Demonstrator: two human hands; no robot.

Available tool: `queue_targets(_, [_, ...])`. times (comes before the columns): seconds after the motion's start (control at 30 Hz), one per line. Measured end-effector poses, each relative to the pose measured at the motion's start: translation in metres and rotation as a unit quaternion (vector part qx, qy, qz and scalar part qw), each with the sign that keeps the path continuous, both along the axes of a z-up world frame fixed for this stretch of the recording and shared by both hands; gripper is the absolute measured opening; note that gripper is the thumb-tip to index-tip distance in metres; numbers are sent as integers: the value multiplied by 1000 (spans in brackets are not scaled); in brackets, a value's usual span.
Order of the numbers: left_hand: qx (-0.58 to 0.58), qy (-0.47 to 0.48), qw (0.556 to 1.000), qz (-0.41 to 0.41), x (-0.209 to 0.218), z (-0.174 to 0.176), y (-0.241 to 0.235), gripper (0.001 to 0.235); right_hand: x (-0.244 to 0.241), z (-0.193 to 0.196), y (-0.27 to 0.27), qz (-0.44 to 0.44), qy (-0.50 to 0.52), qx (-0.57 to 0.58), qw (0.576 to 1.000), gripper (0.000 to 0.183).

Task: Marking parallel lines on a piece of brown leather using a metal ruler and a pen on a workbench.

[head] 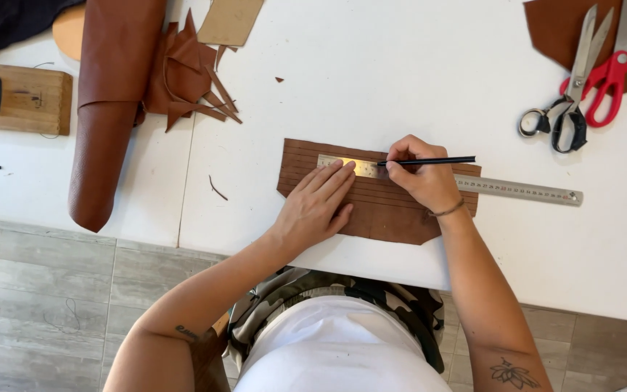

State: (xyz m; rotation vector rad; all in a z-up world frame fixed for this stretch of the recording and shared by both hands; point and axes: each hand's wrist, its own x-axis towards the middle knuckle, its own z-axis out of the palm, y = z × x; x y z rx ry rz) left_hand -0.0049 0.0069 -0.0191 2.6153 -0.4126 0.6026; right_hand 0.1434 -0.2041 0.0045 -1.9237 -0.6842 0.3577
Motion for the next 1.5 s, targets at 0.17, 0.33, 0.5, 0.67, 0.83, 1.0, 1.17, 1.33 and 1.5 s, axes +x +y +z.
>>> queue_targets(0.17, [12,7,1000,4,2,1,2,51,-1,-6,3,-39,2,2,999,8])
queue_targets(0.33, [16,14,1000,4,1,-1,1,51,3,-12,-1,-44,21,-3,999,6])
queue_targets(0.5, [21,18,1000,7,0,-3,1,51,6,-13,0,-38,26,-9,999,8])
queue_targets(0.67, [18,23,1000,6,0,-1,1,49,7,-15,-1,-31,38,-9,999,9])
queue_targets(0.83, [20,22,1000,3,1,-1,0,48,7,-15,-3,-23,29,-9,999,9])
queue_targets(1.0, [25,27,999,4,1,-1,-1,48,7,-16,-4,-23,40,-4,999,10])
queue_targets(1.17, [27,25,999,9,1,1,0,48,6,-13,-1,-32,44,-11,998,10])
queue_targets(1.33, [30,21,999,14,0,0,-1,47,4,-10,1,-35,44,-17,998,11])
queue_targets(1.5, [30,25,999,12,0,1,-1,47,7,-11,-2,-32,66,-9,997,9])
